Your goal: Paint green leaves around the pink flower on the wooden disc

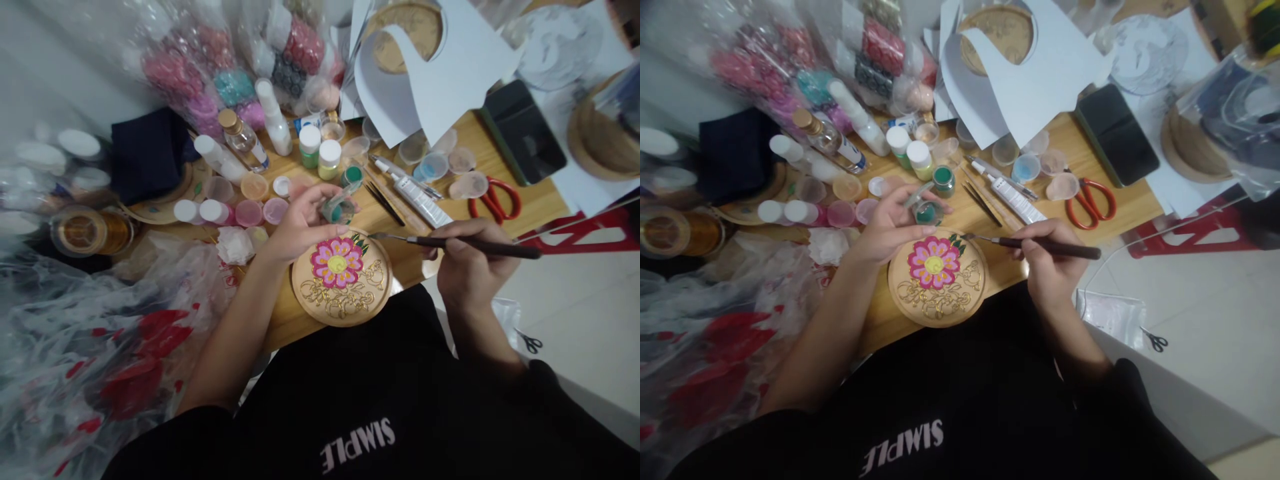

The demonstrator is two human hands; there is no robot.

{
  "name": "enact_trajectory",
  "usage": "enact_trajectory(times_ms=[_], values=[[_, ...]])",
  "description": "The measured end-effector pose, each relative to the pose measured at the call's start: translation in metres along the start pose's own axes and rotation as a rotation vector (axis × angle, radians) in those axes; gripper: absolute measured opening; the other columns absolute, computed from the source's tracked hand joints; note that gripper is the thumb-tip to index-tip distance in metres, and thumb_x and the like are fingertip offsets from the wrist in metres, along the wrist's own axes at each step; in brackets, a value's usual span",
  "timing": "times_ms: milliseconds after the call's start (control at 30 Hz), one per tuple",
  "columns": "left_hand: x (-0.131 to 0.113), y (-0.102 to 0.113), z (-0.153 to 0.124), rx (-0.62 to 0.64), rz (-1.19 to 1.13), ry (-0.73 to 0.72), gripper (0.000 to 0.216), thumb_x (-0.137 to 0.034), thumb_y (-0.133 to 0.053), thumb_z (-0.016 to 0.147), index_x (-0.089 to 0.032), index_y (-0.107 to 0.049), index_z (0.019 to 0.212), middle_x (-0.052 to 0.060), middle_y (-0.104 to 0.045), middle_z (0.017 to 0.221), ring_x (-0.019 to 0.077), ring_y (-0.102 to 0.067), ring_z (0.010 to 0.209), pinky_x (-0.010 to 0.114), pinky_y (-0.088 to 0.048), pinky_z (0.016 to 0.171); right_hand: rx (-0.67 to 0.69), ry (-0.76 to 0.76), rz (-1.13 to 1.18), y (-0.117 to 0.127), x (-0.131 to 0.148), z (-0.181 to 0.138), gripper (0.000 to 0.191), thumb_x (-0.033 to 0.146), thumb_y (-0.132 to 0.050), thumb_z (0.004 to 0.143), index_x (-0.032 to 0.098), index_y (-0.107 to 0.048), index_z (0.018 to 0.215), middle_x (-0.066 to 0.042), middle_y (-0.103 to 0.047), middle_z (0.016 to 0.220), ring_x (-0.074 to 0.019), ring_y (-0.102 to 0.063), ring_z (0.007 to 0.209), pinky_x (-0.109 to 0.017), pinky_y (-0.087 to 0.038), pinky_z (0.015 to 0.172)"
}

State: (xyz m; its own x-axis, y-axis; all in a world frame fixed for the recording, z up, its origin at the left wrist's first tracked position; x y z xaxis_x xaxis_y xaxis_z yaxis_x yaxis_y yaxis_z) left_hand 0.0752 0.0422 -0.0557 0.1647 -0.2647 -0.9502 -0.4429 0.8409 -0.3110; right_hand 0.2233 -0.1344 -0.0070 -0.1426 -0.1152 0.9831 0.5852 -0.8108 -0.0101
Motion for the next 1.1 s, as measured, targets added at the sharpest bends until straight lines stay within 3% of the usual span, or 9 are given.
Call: enact_trajectory(times_ms=[100,267,433,567,700,867,1100], values=[[-0.001,0.0,0.0,0.006,0.007,-0.016,0.048,-0.021,-0.084,0.069,-0.022,-0.056,0.108,0.002,-0.071,0.108,0.0203,-0.071,0.107,0.031,-0.057,0.088,-0.078,-0.136,0.136,0.0,-0.006,0.008,0.009,0.016,-0.061,0.068,0.021,-0.066,0.061,0.003,-0.06,0.049,-0.0107,-0.056,0.041,-0.023,-0.038,0.036],[-0.001,-0.001,0.0,-0.001,0.007,-0.006,0.049,-0.018,-0.085,0.068,-0.021,-0.056,0.107,0.002,-0.071,0.108,0.0186,-0.071,0.107,0.029,-0.058,0.087,-0.041,-0.245,0.251,-0.009,-0.01,0.016,0.01,0.024,-0.063,0.07,0.02,-0.063,0.06,0.003,-0.059,0.047,-0.01,-0.055,0.04,-0.021,-0.038,0.036],[-0.002,-0.002,-0.002,-0.014,-0.021,0.021,0.048,-0.013,-0.085,0.067,-0.021,-0.058,0.105,0.0,-0.072,0.105,0.0145,-0.072,0.102,0.025,-0.058,0.085,-0.015,-0.147,0.189,-0.027,-0.002,0.011,0.007,0.019,-0.063,0.074,0.02,-0.067,0.068,0.003,-0.064,0.055,-0.0105,-0.057,0.046,-0.023,-0.044,0.043],[-0.003,-0.002,-0.002,-0.023,-0.006,0.021,0.044,-0.013,-0.085,0.066,-0.021,-0.062,0.103,-0.001,-0.073,0.106,0.0115,-0.071,0.098,0.023,-0.058,0.085,0.132,-0.005,0.078,-0.039,0.004,0.008,0.006,0.017,-0.065,0.08,0.021,-0.069,0.08,0.004,-0.067,0.065,-0.0105,-0.063,0.058,-0.025,-0.05,0.055],[-0.002,-0.001,-0.002,-0.038,0.005,0.025,0.045,-0.015,-0.087,0.064,-0.021,-0.063,0.103,-0.001,-0.072,0.107,0.0107,-0.07,0.097,0.023,-0.057,0.086,0.233,0.033,-0.042,-0.042,0.002,0.007,0.006,0.021,-0.065,0.083,0.022,-0.068,0.087,0.003,-0.07,0.077,-0.0113,-0.066,0.066,-0.027,-0.053,0.062],[-0.001,0.001,-0.001,-0.054,0.033,0.038,0.047,-0.018,-0.088,0.063,-0.02,-0.063,0.103,0.001,-0.072,0.107,0.0125,-0.069,0.098,0.025,-0.057,0.086,0.279,0.017,-0.136,-0.046,-0.001,0.008,0.006,0.021,-0.063,0.08,0.021,-0.068,0.084,0.002,-0.07,0.076,-0.0126,-0.066,0.068,-0.03,-0.054,0.064],[-0.001,-0.001,-0.002,-0.056,0.01,0.06,0.05,-0.02,-0.089,0.062,-0.019,-0.061,0.103,0.003,-0.073,0.107,0.0151,-0.07,0.1,0.028,-0.057,0.089,0.214,-0.154,0.079,-0.053,-0.018,0.015,0.006,0.018,-0.061,0.073,0.022,-0.067,0.074,0.005,-0.067,0.06,-0.0105,-0.06,0.052,-0.026,-0.051,0.051]])
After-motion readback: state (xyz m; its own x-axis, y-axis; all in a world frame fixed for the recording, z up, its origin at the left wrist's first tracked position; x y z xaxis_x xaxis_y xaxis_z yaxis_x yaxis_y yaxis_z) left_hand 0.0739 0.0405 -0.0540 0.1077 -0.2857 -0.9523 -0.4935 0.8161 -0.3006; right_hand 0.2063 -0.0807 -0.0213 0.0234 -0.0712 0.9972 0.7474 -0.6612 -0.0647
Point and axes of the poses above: each hand's wrist, its own z-axis towards the middle knuckle, its own y-axis out of the back of the hand, x = y × z, the point moved 5 cm from there along z, towards the middle knuckle
